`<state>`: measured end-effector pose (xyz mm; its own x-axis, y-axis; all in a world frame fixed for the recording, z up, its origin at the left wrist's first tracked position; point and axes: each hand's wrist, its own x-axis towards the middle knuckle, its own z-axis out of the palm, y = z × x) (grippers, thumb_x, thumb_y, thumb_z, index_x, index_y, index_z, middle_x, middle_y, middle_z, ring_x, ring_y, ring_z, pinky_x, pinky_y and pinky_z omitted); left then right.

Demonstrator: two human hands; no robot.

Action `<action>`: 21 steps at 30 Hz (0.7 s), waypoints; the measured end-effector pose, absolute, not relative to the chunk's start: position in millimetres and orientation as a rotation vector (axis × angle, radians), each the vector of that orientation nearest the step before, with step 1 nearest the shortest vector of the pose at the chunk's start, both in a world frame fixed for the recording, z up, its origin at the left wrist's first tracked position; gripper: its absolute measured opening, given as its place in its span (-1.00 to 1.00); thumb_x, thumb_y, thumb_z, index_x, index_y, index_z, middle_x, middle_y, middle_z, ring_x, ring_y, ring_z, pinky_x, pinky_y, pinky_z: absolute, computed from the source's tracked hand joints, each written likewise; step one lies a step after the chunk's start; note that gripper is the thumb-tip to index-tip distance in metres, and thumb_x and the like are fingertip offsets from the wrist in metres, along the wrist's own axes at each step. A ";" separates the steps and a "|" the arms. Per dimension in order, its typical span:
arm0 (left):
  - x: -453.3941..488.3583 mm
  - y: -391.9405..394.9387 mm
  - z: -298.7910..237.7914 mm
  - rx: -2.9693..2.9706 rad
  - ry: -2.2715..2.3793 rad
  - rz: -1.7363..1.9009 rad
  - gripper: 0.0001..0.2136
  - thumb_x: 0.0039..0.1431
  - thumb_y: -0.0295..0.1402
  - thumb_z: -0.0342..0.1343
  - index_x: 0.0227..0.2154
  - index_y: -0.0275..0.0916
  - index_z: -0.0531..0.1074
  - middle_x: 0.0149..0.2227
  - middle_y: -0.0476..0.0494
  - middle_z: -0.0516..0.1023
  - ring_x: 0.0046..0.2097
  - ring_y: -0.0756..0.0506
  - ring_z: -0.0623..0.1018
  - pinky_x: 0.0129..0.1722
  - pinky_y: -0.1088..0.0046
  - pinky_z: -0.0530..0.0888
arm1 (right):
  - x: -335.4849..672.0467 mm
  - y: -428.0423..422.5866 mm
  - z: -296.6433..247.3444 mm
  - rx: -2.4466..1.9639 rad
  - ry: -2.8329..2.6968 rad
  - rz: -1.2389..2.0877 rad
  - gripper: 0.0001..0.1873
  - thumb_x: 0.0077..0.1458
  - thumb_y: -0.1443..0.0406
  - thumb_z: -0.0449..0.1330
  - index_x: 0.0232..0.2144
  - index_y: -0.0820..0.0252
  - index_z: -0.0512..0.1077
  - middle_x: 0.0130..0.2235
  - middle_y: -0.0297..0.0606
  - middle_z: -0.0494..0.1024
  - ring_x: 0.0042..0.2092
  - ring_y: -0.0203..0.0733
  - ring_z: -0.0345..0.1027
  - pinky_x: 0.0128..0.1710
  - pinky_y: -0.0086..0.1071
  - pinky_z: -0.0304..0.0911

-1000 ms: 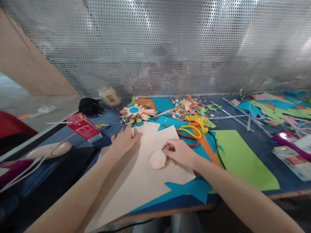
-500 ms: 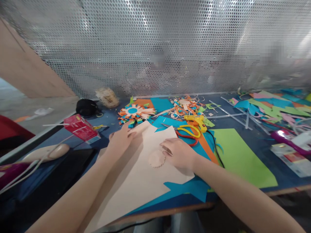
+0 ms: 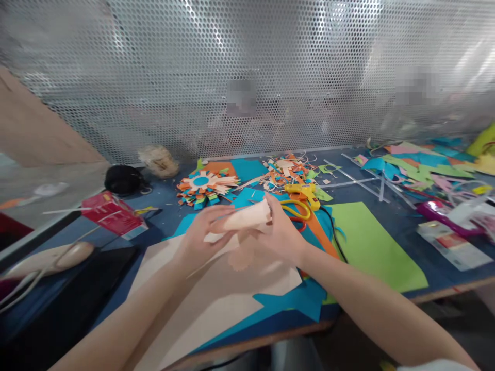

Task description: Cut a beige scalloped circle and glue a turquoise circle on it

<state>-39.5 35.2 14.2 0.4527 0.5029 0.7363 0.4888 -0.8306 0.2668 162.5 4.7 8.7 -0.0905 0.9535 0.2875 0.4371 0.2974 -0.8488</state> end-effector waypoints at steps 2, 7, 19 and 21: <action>-35.0 33.5 8.4 2.731 0.826 1.204 -0.65 0.16 -0.39 0.10 0.01 -0.16 0.27 0.00 -0.23 0.47 0.04 -0.14 0.49 0.01 0.30 0.46 | 163.3 4.2 12.9 -1.286 -1.675 0.703 -0.37 -0.04 0.29 0.25 0.09 0.18 0.17 0.07 -0.04 0.35 0.10 -0.04 0.28 -0.02 -0.19 0.33; -34.0 32.2 10.3 2.622 0.978 1.125 -0.57 0.18 -0.26 0.08 0.10 -0.20 0.21 0.09 -0.30 0.43 0.11 -0.19 0.42 0.06 0.23 0.43 | 165.6 4.4 19.1 -1.317 -1.659 0.631 -0.66 -0.04 0.29 0.26 -0.17 0.19 0.33 -0.04 -0.05 0.41 -0.02 0.01 0.35 -0.20 -0.19 0.41; -44.0 55.1 17.4 1.664 1.431 1.397 -0.66 0.01 -0.14 0.08 -0.20 -0.24 0.35 -0.28 -0.13 0.53 -0.36 -0.07 0.51 -0.36 0.39 0.49 | 163.9 6.0 7.8 -1.251 -1.559 0.730 -0.43 0.08 0.25 0.11 0.12 0.17 0.06 -0.06 -0.06 0.39 -0.16 -0.14 0.44 -0.28 -0.26 0.45; -49.8 61.8 18.6 1.570 1.500 1.394 -0.65 0.05 -0.15 -0.01 -0.16 -0.26 0.27 -0.33 -0.10 0.49 -0.43 -0.04 0.49 -0.42 0.42 0.49 | 164.6 6.8 6.3 -1.256 -1.558 0.744 -0.39 0.09 0.26 0.09 0.16 0.16 0.00 -0.15 -0.14 0.42 -0.14 -0.14 0.44 -0.24 -0.26 0.44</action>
<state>-49.8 61.8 18.6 -0.1628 0.9407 0.2977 0.3654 -0.2228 0.9038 164.6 6.8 6.3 -0.0039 0.9534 0.3018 0.3647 0.2824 -0.8873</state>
